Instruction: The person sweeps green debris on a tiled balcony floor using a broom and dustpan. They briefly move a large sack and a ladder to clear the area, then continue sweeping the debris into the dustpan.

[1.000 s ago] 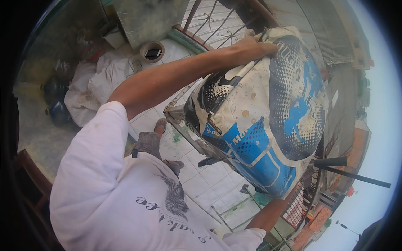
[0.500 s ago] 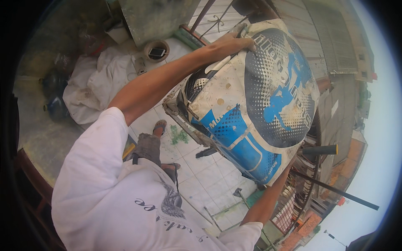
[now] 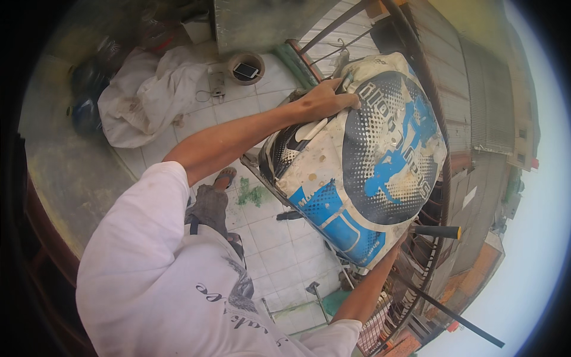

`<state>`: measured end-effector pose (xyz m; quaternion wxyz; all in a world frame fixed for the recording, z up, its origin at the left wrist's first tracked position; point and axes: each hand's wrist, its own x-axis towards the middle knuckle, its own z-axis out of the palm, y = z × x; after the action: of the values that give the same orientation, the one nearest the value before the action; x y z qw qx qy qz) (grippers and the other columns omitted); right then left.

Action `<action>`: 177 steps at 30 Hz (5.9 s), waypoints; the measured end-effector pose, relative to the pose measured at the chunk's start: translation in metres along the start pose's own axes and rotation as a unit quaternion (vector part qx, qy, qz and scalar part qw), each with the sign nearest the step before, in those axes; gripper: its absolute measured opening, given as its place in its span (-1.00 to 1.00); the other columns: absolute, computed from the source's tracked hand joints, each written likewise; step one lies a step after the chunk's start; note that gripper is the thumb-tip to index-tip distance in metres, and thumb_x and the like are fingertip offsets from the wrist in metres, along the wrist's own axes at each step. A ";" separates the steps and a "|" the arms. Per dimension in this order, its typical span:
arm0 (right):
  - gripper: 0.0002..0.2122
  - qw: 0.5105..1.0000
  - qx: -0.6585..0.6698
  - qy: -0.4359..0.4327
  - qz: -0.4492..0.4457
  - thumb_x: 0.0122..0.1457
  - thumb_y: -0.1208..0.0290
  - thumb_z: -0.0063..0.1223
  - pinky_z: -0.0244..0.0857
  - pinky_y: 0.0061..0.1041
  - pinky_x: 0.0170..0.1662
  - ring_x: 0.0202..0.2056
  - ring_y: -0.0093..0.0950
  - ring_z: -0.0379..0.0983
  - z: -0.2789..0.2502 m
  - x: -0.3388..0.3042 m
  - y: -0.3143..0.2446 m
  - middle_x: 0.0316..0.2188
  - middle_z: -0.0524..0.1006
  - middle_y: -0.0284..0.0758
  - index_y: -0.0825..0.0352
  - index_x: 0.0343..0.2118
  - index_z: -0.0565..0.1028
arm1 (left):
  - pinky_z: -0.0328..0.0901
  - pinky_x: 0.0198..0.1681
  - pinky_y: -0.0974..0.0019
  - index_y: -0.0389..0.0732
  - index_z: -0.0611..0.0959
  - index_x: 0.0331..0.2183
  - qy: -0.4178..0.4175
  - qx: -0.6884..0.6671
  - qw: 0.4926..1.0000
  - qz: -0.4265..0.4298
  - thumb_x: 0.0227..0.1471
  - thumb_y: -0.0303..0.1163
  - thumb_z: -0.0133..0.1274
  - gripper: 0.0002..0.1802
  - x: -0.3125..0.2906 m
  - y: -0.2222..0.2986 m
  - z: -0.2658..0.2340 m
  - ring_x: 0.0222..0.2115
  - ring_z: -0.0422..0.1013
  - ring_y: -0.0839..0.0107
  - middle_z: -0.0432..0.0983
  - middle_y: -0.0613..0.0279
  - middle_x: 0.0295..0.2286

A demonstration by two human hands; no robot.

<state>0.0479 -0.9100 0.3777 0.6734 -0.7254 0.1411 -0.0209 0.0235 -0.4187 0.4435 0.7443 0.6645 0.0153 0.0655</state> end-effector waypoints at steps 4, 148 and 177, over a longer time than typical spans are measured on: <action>-0.26 1.000 0.000 -0.014 0.003 0.22 -0.24 -0.07 0.32 -0.38 0.00 -0.05 -0.37 0.45 0.005 0.006 0.001 -0.02 0.48 -0.18 0.46 0.12 0.37 | 0.25 0.07 0.26 -0.49 0.45 0.05 0.028 0.000 0.999 0.021 -0.14 0.01 0.17 -0.14 -0.002 -0.008 0.002 -0.07 0.45 0.10 0.50 -0.21 -0.09; -0.57 0.668 -0.537 -0.510 -0.079 0.19 0.47 -0.17 0.38 0.03 -0.09 -0.22 0.16 0.50 -0.152 -0.314 0.414 -0.29 0.54 0.21 0.41 0.14 0.38 | 0.13 -0.67 0.41 -0.21 0.47 -0.13 0.441 -0.264 0.695 -0.503 0.07 -0.59 0.04 -0.72 -0.886 -0.238 0.243 -0.71 0.22 0.57 0.28 0.39 -0.63; -0.56 0.636 -0.474 -0.581 -0.181 0.25 0.37 -0.17 0.41 -0.11 -0.20 -0.34 -0.01 0.52 0.048 -0.319 0.455 -0.23 0.55 0.16 0.30 0.20 0.33 | 0.30 -0.59 0.36 -0.29 0.43 0.09 0.473 -0.201 0.680 -0.522 -0.06 -0.64 0.15 -0.38 -0.916 -0.215 0.385 -0.61 0.32 0.50 0.38 0.29 -0.54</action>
<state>-0.3280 -0.8134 -0.0230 0.1627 -0.8187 -0.4224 0.3533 -0.8252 -0.9297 0.2164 0.6666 0.2638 0.6967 -0.0266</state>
